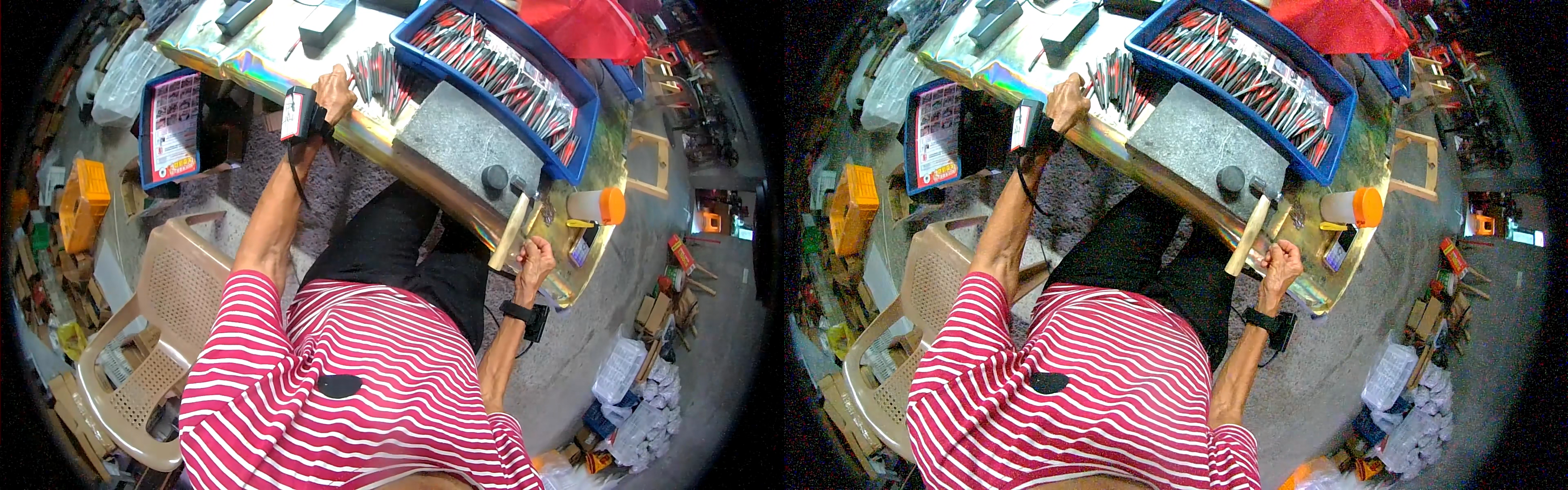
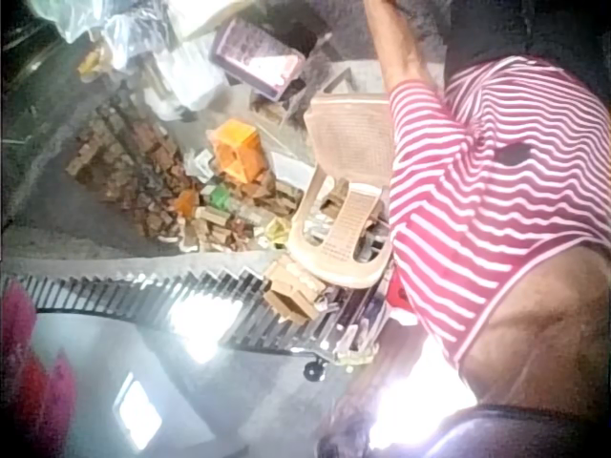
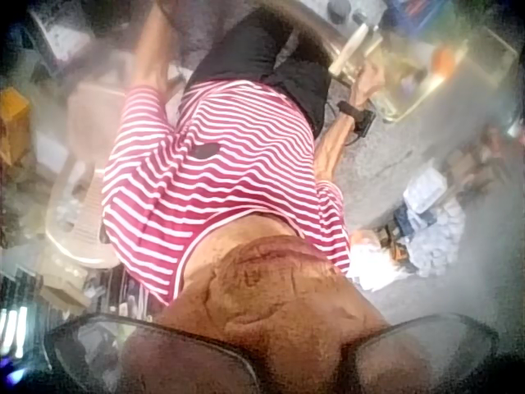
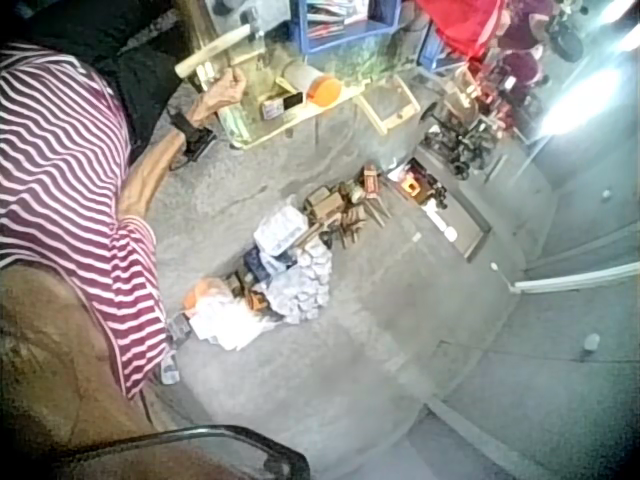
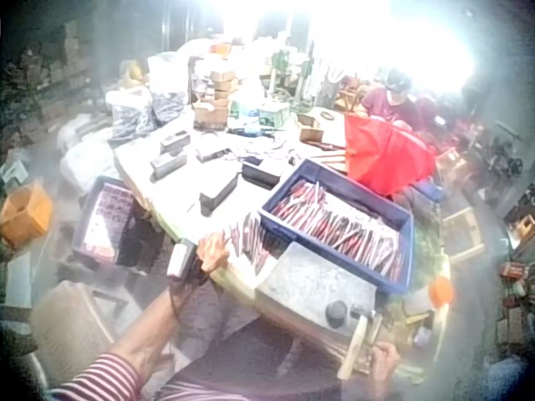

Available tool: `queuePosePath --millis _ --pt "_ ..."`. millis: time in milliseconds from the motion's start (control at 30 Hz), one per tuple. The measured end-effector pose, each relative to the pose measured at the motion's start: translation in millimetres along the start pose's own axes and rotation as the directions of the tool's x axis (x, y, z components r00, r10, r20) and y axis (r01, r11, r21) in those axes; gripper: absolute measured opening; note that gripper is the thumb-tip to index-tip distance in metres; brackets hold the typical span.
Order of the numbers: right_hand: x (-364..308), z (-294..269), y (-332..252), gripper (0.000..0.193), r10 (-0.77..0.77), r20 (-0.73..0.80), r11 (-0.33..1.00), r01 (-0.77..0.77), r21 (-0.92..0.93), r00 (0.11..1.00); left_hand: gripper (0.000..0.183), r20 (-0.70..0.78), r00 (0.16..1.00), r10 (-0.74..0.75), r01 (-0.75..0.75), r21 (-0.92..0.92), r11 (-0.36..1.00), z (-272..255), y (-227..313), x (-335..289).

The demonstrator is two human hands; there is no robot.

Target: The person uses a small hammer to strike and straighten metal rods placed on a stone block, handling each rod by hand and placing them back into a blue storage container after working on them.

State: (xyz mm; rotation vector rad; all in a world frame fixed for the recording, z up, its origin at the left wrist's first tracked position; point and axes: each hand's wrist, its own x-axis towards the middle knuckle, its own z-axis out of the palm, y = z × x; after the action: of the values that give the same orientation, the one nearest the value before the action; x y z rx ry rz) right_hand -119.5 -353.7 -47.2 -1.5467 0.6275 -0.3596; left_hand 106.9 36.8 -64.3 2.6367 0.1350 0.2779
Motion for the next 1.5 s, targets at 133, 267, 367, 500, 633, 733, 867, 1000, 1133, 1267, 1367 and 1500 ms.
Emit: queuePosePath --millis 133,267,367,500,633,733,867,1000,1133,1267,1367,1500 --pt "1 -1 2 0.012 -0.017 0.028 1.0 0.017 -0.005 0.999 0.028 -0.001 1.0 -0.008 0.008 -0.004 1.0 -3 -1 -3" --pt "-1 1 1 0.011 -0.014 0.007 0.999 0.015 -0.038 1.0 0.029 -0.002 1.0 -0.012 0.012 -0.004 1.0 -4 -1 -6" --pt "-1 2 0 0.01 -0.012 0.008 0.999 0.013 -0.042 1.0 0.029 -0.002 1.0 -0.016 0.016 -0.008 1.0 -6 -1 -8" --pt "-2 2 0 0.01 -0.009 0.007 0.999 0.009 -0.05 1.0 0.029 -0.003 1.0 -0.022 0.022 -0.007 1.0 -6 -1 -9" --pt "-2 2 1 0.011 -0.009 0.016 0.999 0.01 -0.039 1.0 0.029 0.0 1.0 -0.028 0.028 -0.01 1.0 -9 -1 -10" --pt "-2 3 1 0.011 -0.011 0.016 0.999 0.011 -0.031 1.0 0.029 0.004 0.999 -0.036 0.036 -0.011 0.999 -10 0 -12" --pt "-2 1 4 0.011 -0.014 0.022 1.0 0.014 -0.006 1.0 0.03 0.018 0.998 -0.056 0.057 -0.013 0.998 -16 6 -17" --pt "-1 0 7 0.01 -0.013 0.018 1.0 0.013 0.0 1.0 0.03 0.015 0.996 -0.088 0.088 -0.074 0.993 -23 14 -18" --pt "-4 2 5 0.01 -0.033 0.036 0.999 0.032 0.035 0.999 0.032 -0.076 0.988 -0.134 0.098 -0.356 0.929 -21 -6 -21" --pt "-5 3 2 0.008 -0.005 0.012 1.0 0.005 0.024 1.0 0.028 0.292 0.909 -0.299 0.41 -0.756 0.51 -44 9 -33" --pt "-5 2 3 0.008 0.001 0.007 1.0 -0.001 0.013 1.0 0.028 0.323 0.914 -0.244 0.403 -0.783 0.474 -41 5 -30" --pt "-5 4 0 0.008 -0.002 0.009 1.0 0.002 -0.014 1.0 0.031 0.349 0.922 -0.167 0.379 -0.731 0.568 -42 5 -27"
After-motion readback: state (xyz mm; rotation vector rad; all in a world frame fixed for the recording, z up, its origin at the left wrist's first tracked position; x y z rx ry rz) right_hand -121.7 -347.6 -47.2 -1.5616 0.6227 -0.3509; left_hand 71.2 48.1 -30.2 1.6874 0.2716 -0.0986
